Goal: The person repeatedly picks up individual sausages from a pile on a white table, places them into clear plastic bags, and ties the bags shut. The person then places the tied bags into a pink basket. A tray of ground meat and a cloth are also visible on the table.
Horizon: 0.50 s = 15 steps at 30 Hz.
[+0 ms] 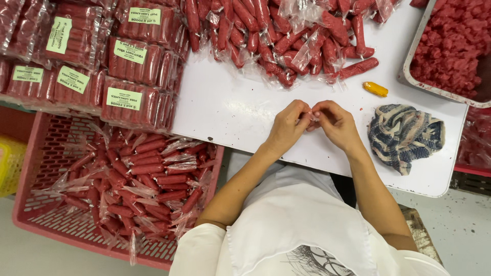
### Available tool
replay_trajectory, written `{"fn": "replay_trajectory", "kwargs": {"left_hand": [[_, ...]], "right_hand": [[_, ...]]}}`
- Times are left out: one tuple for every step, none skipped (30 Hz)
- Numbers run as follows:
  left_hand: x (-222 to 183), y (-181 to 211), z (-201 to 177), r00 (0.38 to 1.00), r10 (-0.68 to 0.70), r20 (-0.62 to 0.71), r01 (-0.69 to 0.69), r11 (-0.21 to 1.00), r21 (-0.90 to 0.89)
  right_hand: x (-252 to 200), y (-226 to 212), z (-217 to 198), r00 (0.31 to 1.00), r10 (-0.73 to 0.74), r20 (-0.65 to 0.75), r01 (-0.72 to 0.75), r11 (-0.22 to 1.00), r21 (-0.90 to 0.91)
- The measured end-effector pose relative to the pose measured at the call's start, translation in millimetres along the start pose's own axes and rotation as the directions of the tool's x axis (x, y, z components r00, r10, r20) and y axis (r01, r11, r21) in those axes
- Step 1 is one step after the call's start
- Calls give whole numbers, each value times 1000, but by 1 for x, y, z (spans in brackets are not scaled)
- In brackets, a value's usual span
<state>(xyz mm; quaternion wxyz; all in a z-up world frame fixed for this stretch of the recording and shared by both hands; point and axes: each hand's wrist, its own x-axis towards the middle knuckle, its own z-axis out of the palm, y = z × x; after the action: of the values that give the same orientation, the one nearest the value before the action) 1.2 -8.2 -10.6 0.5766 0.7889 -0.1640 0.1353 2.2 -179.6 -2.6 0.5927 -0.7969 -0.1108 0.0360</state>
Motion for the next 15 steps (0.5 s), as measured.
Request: {"fn": "replay_trajectory", "kwargs": {"left_hand": [[-1,-1,2,1000,-1,-1,1,1000,3],[-3,-2,3,1000,18,-6,-18,998,54],[-5,-4,4,999,36,-11,-35,994,105],[-6,-6,4,999,34,-13,-33,994,107],[-7,-8,4,998,57,-2,-55,982,179],[-9,-10,3,997,78,12,-78,965,250],[-9,-5,-1,997,79,13,-79,966,246],[-9,0,-6,991,121,51,-131,943,306],[-8,5,-10,983,160,89,-182,914,363],[-6,12,-17,983,162,87,-183,915,359],[-3,19,-23,971,210,112,-231,944,235],[0,25,-30,956,261,131,-275,956,106],[-2,20,-28,957,260,127,-273,956,102],[-5,15,-26,962,252,103,-262,960,97],[-6,10,-24,966,247,79,-254,963,89]], "right_hand": [[0,-2,1,1000,-1,2,1,1000,2],[1,-4,3,999,-36,9,37,998,-49],[1,-6,5,997,-72,20,73,992,-101],[3,-2,2,997,-72,23,74,992,-99],[4,2,0,986,-160,44,166,963,-214],[5,5,-1,967,-244,76,256,911,-323],[4,13,3,967,-242,74,253,910,-327],[2,20,8,980,-196,34,199,950,-243],[1,27,13,989,-147,0,146,977,-156],[2,29,20,989,-147,0,145,976,-161],[3,32,27,988,70,-134,-54,991,126],[5,35,35,930,311,-195,-207,883,421],[6,31,38,930,312,-194,-210,885,416],[8,28,42,914,376,-154,-223,781,584],[11,26,44,897,429,-106,-224,648,728]]}}
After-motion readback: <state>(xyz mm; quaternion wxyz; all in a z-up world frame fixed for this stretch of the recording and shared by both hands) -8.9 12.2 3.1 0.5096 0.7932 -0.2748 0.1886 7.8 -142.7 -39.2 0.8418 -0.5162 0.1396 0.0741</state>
